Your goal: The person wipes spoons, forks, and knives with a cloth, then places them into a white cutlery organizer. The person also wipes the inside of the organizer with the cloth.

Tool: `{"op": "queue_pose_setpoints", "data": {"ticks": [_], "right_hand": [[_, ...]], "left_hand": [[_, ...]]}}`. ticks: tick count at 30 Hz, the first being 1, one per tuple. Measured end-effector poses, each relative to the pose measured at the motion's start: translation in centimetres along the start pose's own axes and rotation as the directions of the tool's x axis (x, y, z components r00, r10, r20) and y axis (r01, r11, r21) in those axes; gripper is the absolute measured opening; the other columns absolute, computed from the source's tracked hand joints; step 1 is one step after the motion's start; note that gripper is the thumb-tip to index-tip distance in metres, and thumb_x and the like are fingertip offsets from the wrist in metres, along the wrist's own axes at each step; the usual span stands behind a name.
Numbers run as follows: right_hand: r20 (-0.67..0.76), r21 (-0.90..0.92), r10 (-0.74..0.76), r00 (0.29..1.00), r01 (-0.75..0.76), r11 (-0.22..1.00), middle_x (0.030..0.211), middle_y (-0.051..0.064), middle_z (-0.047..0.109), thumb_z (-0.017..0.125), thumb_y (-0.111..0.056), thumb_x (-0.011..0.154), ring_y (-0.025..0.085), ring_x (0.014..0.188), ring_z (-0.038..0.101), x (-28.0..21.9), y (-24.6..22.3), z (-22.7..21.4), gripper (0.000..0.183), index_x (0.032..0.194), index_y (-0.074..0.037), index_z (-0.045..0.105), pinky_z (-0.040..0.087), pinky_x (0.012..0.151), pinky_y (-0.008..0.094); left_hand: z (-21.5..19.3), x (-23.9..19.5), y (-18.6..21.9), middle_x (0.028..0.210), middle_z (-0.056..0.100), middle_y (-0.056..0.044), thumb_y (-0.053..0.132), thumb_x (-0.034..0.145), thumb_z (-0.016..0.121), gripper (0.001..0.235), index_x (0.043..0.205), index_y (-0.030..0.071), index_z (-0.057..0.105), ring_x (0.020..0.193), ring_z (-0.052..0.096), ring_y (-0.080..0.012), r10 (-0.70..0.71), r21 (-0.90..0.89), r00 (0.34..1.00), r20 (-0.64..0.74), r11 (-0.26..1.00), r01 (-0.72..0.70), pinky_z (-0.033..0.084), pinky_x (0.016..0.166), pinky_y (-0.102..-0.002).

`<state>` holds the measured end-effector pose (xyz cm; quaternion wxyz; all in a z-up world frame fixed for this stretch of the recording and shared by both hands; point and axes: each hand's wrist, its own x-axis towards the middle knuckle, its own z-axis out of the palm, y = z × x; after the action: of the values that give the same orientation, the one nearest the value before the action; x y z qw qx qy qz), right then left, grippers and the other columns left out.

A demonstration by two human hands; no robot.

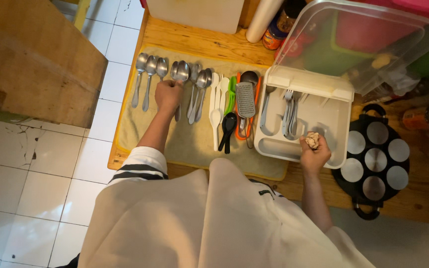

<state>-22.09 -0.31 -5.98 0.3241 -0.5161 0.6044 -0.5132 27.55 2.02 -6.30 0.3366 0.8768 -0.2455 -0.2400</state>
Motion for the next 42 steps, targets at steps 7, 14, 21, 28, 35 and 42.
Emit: {"op": "queue_pose_setpoints", "data": {"ticks": [7, 14, 21, 28, 35, 42], "right_hand": [[-0.031, -0.064, -0.082, 0.996, 0.08, 0.995, 0.091, 0.018, 0.072, 0.091, 0.004, 0.08, 0.016, 0.085, 0.067, -0.3, 0.5, 0.3, 0.033, 0.109, 0.001, 0.076, 0.056, 0.081, 0.031], [-0.06, -0.096, -0.106, 0.993, 0.1, 0.99, 0.089, 0.018, 0.071, 0.089, 0.003, 0.081, 0.017, 0.085, 0.065, -1.0, -1.1, 0.7, 0.031, 0.109, 0.0, 0.076, 0.056, 0.081, 0.034], [-0.056, -0.155, -0.134, 0.989, 0.124, 0.98, 0.086, 0.02, 0.069, 0.088, 0.003, 0.081, 0.021, 0.083, 0.063, -1.1, -0.5, 0.7, 0.03, 0.108, 0.001, 0.075, 0.054, 0.079, 0.037], [-0.071, -0.23, -0.209, 0.975, 0.188, 0.955, 0.084, 0.023, 0.07, 0.092, -0.001, 0.076, 0.035, 0.08, 0.071, -0.7, 0.8, 0.2, 0.034, 0.106, -0.002, 0.075, 0.056, 0.076, 0.043], [-0.06, -0.282, -0.199, 0.978, 0.175, 0.943, 0.081, 0.018, 0.071, 0.09, -0.007, 0.078, 0.036, 0.076, 0.07, -1.1, 0.0, 0.3, 0.029, 0.103, -0.006, 0.076, 0.055, 0.073, 0.043], [-0.055, -0.291, -0.215, 0.975, 0.19, 0.938, 0.087, 0.019, 0.074, 0.088, -0.006, 0.077, 0.039, 0.085, 0.073, -1.2, -0.4, 0.4, 0.033, 0.108, -0.007, 0.076, 0.057, 0.078, 0.045]], "left_hand": [[0.8, -0.2, 0.6, 0.088, 0.077, -0.014, 0.034, 0.093, 0.071, 0.024, 0.098, 0.013, 0.082, 0.096, 0.074, -0.0405, 0.068, 0.024, 0.997, -0.028, 0.997, -0.068, 0.057, 0.085, -0.048], [0.8, -1.3, 2.2, 0.087, 0.076, -0.015, 0.033, 0.095, 0.069, 0.023, 0.101, 0.014, 0.082, 0.096, 0.074, -0.0406, 0.109, 0.13, 0.994, -0.028, 0.986, -0.105, 0.058, 0.084, -0.049], [0.6, -1.9, 3.0, 0.084, 0.076, -0.018, 0.03, 0.095, 0.068, 0.022, 0.098, 0.013, 0.082, 0.092, 0.075, -0.0413, 0.199, 0.282, 0.977, -0.07, 0.944, -0.172, 0.058, 0.085, -0.05], [2.3, -1.3, 2.1, 0.078, 0.074, -0.013, 0.031, 0.092, 0.068, 0.019, 0.089, 0.015, 0.078, 0.084, 0.076, -0.037, 0.343, 0.398, 0.922, -0.18, 0.882, -0.25, 0.058, 0.079, -0.051], [1.2, -6.7, 7.9, 0.075, 0.071, -0.018, 0.031, 0.099, 0.068, 0.027, 0.087, 0.007, 0.072, 0.08, 0.073, -0.0458, 0.452, 0.181, 0.867, -0.211, 0.89, -0.42, 0.055, 0.075, -0.056], [7.8, -11.9, 9.9, 0.086, 0.072, -0.016, 0.015, 0.088, 0.066, 0.012, 0.096, 0.013, 0.075, 0.09, 0.072, -0.045, 0.617, 0.056, 0.723, 0.309, 0.747, -0.662, 0.056, 0.08, -0.056]]}}
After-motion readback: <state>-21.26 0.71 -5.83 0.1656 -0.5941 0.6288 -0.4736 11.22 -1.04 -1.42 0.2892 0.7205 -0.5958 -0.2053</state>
